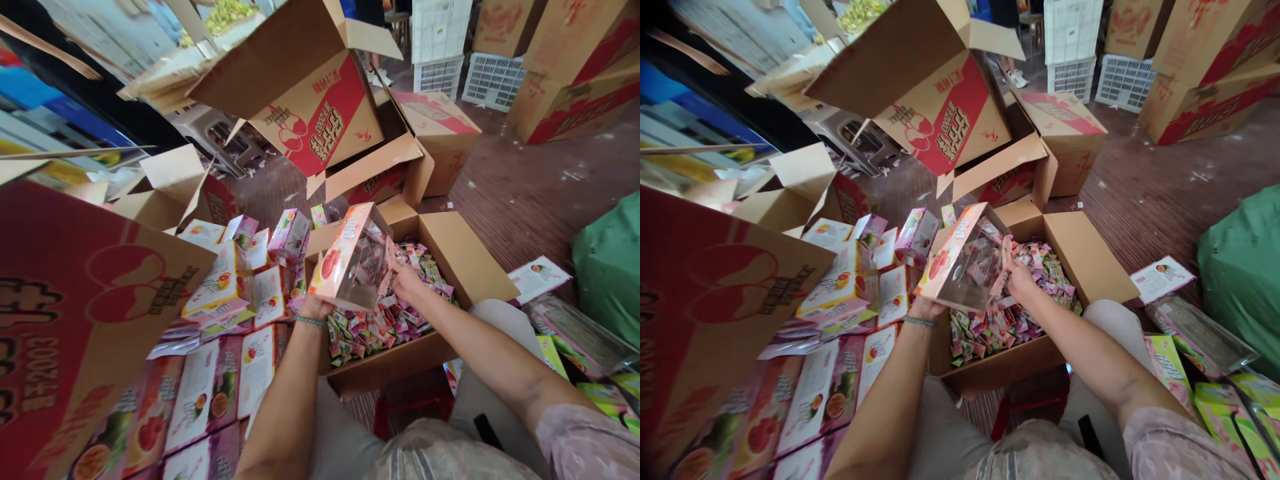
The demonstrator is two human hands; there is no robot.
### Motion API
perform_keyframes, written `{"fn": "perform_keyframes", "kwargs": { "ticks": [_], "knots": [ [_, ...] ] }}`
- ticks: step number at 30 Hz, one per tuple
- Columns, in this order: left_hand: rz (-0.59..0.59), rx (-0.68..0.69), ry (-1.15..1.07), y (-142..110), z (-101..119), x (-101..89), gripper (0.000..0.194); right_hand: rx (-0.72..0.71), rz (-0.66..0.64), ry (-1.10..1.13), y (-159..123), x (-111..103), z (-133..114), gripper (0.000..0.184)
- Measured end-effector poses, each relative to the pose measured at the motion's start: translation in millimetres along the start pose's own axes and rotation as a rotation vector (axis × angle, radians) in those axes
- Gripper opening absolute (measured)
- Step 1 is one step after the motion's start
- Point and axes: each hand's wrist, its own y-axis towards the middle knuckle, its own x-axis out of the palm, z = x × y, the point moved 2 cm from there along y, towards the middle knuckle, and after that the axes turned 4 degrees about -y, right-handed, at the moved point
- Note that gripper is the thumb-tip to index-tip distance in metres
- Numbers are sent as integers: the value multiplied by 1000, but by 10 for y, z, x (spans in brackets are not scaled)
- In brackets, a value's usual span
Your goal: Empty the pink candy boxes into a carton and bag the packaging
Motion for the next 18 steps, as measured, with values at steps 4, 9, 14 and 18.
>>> {"fn": "perform_keyframes", "kwargs": {
  "ticks": [4, 9, 14, 18],
  "knots": [
    [-112, -68, 176, -129, 109, 14, 79, -72, 75, -100, 21, -35, 19, 25],
    [-68, 143, 364, -198, 98, 61, 80, -135, 0, -164, -52, -12, -1, 30],
    [129, 259, 187, -170, 240, 49, 59, -365, -375, -571, -208, 91, -174, 26],
    [111, 176, 124, -189, 319, 60, 54, -733, -468, -1214, -264, 65, -192, 42]
  ]
}}
